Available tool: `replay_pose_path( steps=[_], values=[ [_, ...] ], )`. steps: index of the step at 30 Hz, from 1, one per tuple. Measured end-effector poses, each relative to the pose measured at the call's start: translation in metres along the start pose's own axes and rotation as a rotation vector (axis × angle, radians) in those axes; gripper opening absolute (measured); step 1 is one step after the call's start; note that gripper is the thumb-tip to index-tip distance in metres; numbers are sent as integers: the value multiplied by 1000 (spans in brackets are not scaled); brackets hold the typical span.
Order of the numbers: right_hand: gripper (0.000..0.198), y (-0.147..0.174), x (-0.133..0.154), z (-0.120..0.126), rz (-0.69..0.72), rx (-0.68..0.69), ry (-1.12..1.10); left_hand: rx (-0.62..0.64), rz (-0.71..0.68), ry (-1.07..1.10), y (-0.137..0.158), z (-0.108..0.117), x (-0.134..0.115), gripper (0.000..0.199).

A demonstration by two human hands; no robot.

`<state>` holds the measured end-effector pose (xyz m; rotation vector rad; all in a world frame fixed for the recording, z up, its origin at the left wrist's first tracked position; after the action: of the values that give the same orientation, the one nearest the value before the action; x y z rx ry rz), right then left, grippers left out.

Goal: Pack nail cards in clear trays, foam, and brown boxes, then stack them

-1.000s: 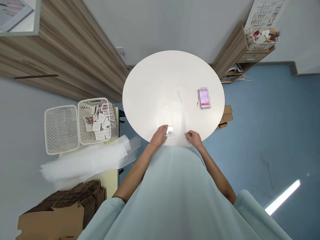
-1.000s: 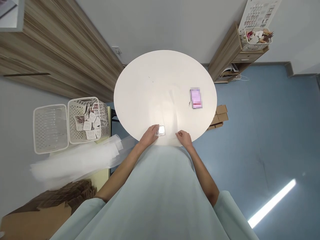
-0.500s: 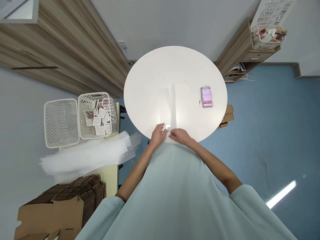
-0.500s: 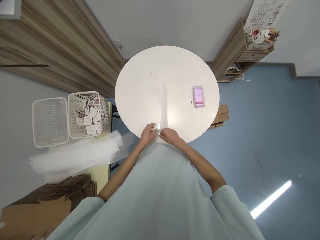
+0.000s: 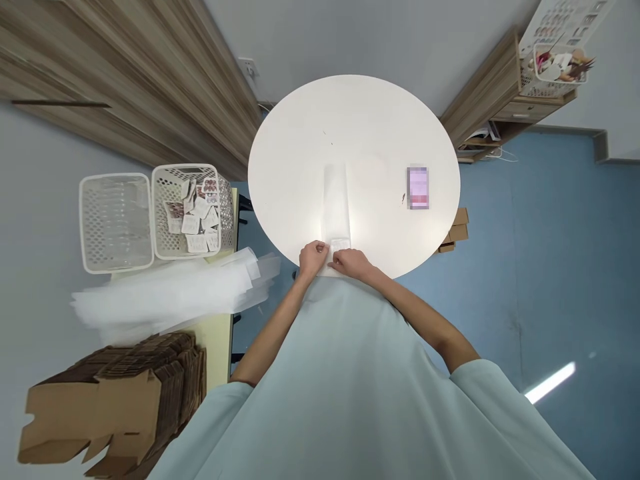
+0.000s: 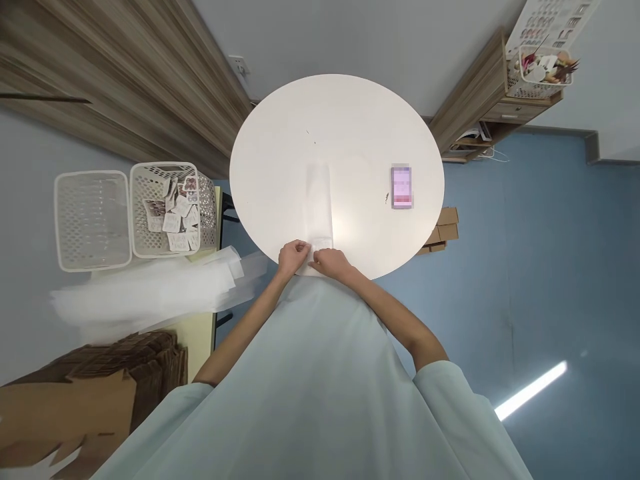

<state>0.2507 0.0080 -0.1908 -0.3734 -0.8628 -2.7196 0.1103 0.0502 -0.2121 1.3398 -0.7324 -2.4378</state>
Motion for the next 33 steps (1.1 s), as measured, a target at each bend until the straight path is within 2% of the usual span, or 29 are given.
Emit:
replay_pose_path(
  steps=[6, 12, 17, 28, 30, 32, 33],
  values=[
    [24, 18, -41, 16, -190, -102, -148, -26, -12, -35, 0, 1, -1, 19],
    [23, 16, -64, 9, -312, -159, -230, -51, -13, -101, -1, -1, 0, 15],
    [25, 7, -68, 0, -400, -119, -358, -35, -10, -129, 1, -5, -2, 14],
    [19, 5, -57, -4, -412, -90, -552, -68, -45, -222, 7, -6, -3, 20],
    [19, 6, -57, -5, -421, -94, -575, -114, -141, -241, 9, -4, -8, 26],
    [20, 6, -58, -5, -427, -96, -591, -108, -352, -260, 14, -7, -19, 39],
    [20, 5, -58, -5, -428, -95, -595, -62, -480, -270, 19, -11, -24, 45]
  ],
)
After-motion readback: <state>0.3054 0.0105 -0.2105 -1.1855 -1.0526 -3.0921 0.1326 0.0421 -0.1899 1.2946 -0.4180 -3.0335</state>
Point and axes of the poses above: each hand's wrist, its own y-axis away from the middle knuckle, its own z-axis out of the back of the hand, x = y × z, the point moved 7 cm from there along -y, towards the middle knuckle, and after that the axes turned 15 degrees about y, right-handed, at the moved point
